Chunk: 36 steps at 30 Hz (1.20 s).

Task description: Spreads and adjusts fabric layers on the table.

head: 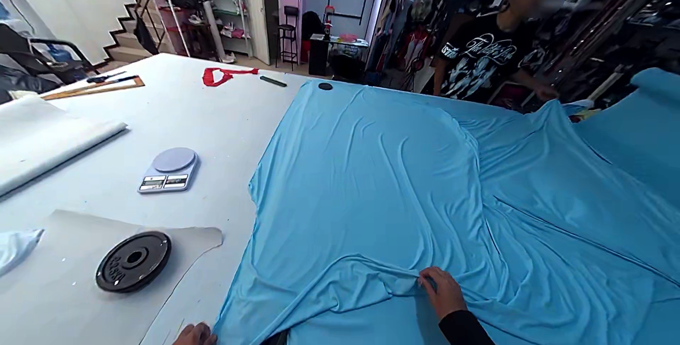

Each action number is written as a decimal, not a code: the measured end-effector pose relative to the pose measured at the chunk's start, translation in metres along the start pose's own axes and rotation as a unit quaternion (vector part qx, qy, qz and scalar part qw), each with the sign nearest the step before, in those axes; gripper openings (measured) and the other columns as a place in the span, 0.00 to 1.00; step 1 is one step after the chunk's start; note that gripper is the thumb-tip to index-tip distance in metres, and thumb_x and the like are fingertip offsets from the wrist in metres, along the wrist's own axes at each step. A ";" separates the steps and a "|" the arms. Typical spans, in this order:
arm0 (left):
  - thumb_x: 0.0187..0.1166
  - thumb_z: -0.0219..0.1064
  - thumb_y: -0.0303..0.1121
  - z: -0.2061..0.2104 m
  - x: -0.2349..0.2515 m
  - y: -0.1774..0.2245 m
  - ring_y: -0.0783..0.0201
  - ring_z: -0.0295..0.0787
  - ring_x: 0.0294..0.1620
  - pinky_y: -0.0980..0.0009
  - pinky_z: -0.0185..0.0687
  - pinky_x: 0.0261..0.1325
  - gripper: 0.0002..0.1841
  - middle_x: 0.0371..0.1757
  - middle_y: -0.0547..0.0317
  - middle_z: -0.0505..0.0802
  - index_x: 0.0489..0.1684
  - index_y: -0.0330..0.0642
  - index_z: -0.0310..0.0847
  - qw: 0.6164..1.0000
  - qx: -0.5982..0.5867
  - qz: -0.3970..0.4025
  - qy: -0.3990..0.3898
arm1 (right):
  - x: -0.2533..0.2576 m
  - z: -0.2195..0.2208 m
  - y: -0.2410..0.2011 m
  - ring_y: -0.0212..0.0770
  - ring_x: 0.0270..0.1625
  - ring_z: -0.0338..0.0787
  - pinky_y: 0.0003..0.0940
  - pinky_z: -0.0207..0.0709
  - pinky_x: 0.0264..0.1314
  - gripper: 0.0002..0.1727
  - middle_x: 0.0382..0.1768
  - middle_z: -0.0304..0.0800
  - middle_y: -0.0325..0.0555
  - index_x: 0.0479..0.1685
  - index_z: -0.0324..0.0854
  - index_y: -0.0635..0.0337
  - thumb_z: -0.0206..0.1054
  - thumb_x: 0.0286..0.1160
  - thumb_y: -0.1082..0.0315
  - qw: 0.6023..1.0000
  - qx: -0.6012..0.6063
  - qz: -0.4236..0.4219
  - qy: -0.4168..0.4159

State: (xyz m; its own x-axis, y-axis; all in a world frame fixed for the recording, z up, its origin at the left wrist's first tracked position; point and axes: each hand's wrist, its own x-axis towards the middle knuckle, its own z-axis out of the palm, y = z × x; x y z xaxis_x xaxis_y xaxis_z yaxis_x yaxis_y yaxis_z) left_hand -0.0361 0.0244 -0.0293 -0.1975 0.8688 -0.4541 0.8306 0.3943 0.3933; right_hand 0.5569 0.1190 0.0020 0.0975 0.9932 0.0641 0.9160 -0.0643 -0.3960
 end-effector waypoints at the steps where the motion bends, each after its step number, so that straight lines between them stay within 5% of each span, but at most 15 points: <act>1: 0.83 0.68 0.39 -0.001 0.002 -0.005 0.30 0.86 0.63 0.33 0.78 0.67 0.19 0.56 0.27 0.89 0.55 0.28 0.86 1.000 -0.012 0.014 0.006 | -0.005 -0.005 0.002 0.62 0.64 0.88 0.66 0.75 0.72 0.11 0.55 0.93 0.58 0.48 0.91 0.64 0.68 0.78 0.67 0.999 0.027 -0.020 0.023; 5: 0.90 0.60 0.37 -0.012 -0.007 -0.025 0.33 0.89 0.58 0.34 0.78 0.67 0.19 0.52 0.28 0.91 0.63 0.26 0.81 0.993 -0.101 0.044 0.039 | -0.035 -0.028 -0.004 0.60 0.56 0.93 0.62 0.81 0.66 0.14 0.48 0.94 0.61 0.48 0.90 0.69 0.61 0.83 0.67 0.993 0.074 -0.051 0.075; 9: 0.90 0.58 0.34 -0.019 -0.012 -0.041 0.49 0.89 0.38 0.46 0.83 0.51 0.15 0.36 0.39 0.90 0.57 0.27 0.78 0.958 -0.260 0.060 0.109 | -0.056 -0.032 0.004 0.55 0.49 0.93 0.58 0.83 0.59 0.21 0.42 0.94 0.57 0.45 0.89 0.68 0.58 0.82 0.58 0.989 0.079 -0.085 0.092; 11: 0.91 0.56 0.31 -0.028 -0.019 -0.031 0.62 0.92 0.34 0.60 0.89 0.46 0.12 0.34 0.46 0.91 0.57 0.28 0.74 0.935 -0.338 0.036 0.099 | -0.067 -0.030 0.009 0.58 0.52 0.91 0.65 0.78 0.61 0.28 0.45 0.93 0.55 0.48 0.90 0.63 0.66 0.74 0.43 0.990 0.051 -0.116 0.057; 13: 0.93 0.55 0.30 -0.037 -0.022 -0.021 0.62 0.94 0.35 0.64 0.92 0.43 0.11 0.38 0.44 0.92 0.59 0.28 0.72 0.910 -0.407 -0.015 0.079 | -0.072 -0.027 0.014 0.62 0.47 0.90 0.69 0.76 0.53 0.33 0.40 0.92 0.54 0.47 0.92 0.59 0.75 0.57 0.37 0.985 -0.024 -0.162 0.048; 15: 0.93 0.55 0.32 -0.043 -0.025 -0.014 0.64 0.92 0.30 0.67 0.90 0.34 0.11 0.37 0.47 0.91 0.59 0.32 0.71 0.893 -0.439 -0.063 0.074 | -0.078 -0.026 0.018 0.66 0.44 0.90 0.72 0.76 0.51 0.21 0.36 0.91 0.58 0.43 0.93 0.61 0.83 0.50 0.58 0.979 -0.078 -0.181 0.048; 17: 0.92 0.57 0.34 -0.047 -0.026 -0.014 0.66 0.88 0.25 0.70 0.85 0.29 0.10 0.34 0.50 0.90 0.57 0.36 0.72 0.887 -0.448 -0.079 0.078 | -0.078 -0.025 0.020 0.67 0.43 0.91 0.69 0.79 0.49 0.14 0.35 0.90 0.60 0.37 0.91 0.63 0.78 0.47 0.74 0.974 -0.117 -0.178 0.072; 22: 0.90 0.59 0.32 -0.064 -0.030 -0.019 0.69 0.88 0.23 0.75 0.83 0.27 0.06 0.30 0.53 0.91 0.53 0.38 0.74 0.885 -0.450 -0.046 0.106 | -0.070 -0.038 0.024 0.66 0.48 0.91 0.65 0.81 0.48 0.13 0.39 0.94 0.55 0.25 0.87 0.62 0.77 0.32 0.76 0.969 -0.139 -0.189 0.082; 26: 0.87 0.61 0.27 -0.082 -0.037 -0.022 0.70 0.91 0.28 0.74 0.87 0.33 0.06 0.31 0.55 0.92 0.55 0.36 0.75 0.900 -0.424 -0.013 0.101 | -0.076 -0.061 0.039 0.64 0.42 0.90 0.66 0.75 0.49 0.11 0.26 0.89 0.52 0.16 0.80 0.60 0.79 0.33 0.75 0.965 -0.166 -0.193 0.066; 32: 0.76 0.69 0.16 -0.108 -0.043 -0.020 0.65 0.94 0.28 0.68 0.92 0.37 0.08 0.26 0.54 0.93 0.47 0.34 0.79 0.920 -0.388 0.003 0.045 | -0.098 -0.083 0.055 0.72 0.42 0.88 0.72 0.73 0.57 0.16 0.33 0.89 0.65 0.41 0.86 0.70 0.73 0.48 0.77 0.975 -0.134 -0.129 0.123; 36: 0.71 0.71 0.12 -0.117 -0.050 -0.022 0.62 0.93 0.29 0.65 0.93 0.37 0.10 0.28 0.52 0.93 0.42 0.33 0.81 0.931 -0.362 0.004 0.040 | -0.132 -0.083 0.045 0.68 0.42 0.89 0.61 0.78 0.50 0.12 0.32 0.89 0.64 0.26 0.81 0.70 0.66 0.53 0.67 0.966 -0.094 -0.159 0.180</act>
State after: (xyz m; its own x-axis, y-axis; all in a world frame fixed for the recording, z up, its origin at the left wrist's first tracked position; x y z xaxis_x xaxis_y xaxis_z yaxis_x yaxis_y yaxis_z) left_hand -0.1053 0.0074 0.0788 -0.2558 0.8807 -0.3988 0.2685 0.4610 0.8458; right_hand 0.6178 -0.0226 0.0519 -0.1033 0.8693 0.4834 0.9730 0.1891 -0.1321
